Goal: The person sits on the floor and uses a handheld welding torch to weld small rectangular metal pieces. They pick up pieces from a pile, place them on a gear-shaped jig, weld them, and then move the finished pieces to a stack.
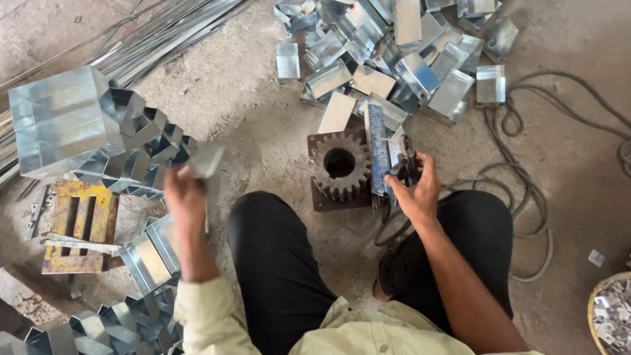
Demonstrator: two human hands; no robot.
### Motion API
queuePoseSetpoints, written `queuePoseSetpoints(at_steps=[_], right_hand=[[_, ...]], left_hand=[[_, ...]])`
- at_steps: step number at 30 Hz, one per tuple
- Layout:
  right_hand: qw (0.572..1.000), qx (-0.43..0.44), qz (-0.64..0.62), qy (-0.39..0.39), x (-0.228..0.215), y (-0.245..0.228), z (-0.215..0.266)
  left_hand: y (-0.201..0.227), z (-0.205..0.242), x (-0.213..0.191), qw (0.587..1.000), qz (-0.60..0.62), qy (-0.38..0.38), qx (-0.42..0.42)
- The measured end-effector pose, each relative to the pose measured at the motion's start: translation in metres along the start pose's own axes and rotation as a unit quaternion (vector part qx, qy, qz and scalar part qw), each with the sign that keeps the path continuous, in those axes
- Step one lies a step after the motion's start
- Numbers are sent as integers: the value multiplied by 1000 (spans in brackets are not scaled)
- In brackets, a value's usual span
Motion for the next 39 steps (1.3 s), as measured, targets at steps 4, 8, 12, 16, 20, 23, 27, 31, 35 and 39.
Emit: queuePoseSetpoints(at_steps=[4, 8, 12, 16, 20, 23, 27, 31, 35, 39], right_hand=[[1000, 0, 1, 17, -7, -1, -2], [1000, 5, 3, 26, -11, -5, -1], [995, 94, -13, -15, -11, 3, 1], [995, 94, -6, 13, -18, 7, -2], [994, 104, -35, -10, -11, 9, 3], [998, 61, -21, -4, -4, 0, 6], [999, 16, -32, -15, 5, -7, 11], [999, -11, -35, -28, 11, -12, 11], [999, -37, -29, -22, 10, -18, 10], [998, -26, -39, -40, 13, -16, 10]], left_hand=[[102, -15, 140, 959, -157, -179, 154], [110, -2, 265, 937, -130, -257, 199], [52, 14, 356, 914, -152, -345, 151], [12, 35, 404, 887, -214, -358, 199], [0, 35, 413, 862, -285, -400, 127], [19, 33, 399, 869, -273, -395, 118], [59, 21, 361, 893, -274, -332, 127], [89, 0, 305, 957, -142, -223, 123], [93, -4, 263, 984, -8, -136, 119], [93, -8, 251, 986, 3, -114, 125]])
Point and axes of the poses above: each hand's wrist, its own z-axis away from the middle knuckle, its own x-axis out of the palm, y = z × x, the point moved 8 cm from there along -z, towards the middle knuckle, and after that the axes turned 3 degrees about z, right-handed, at the moved point
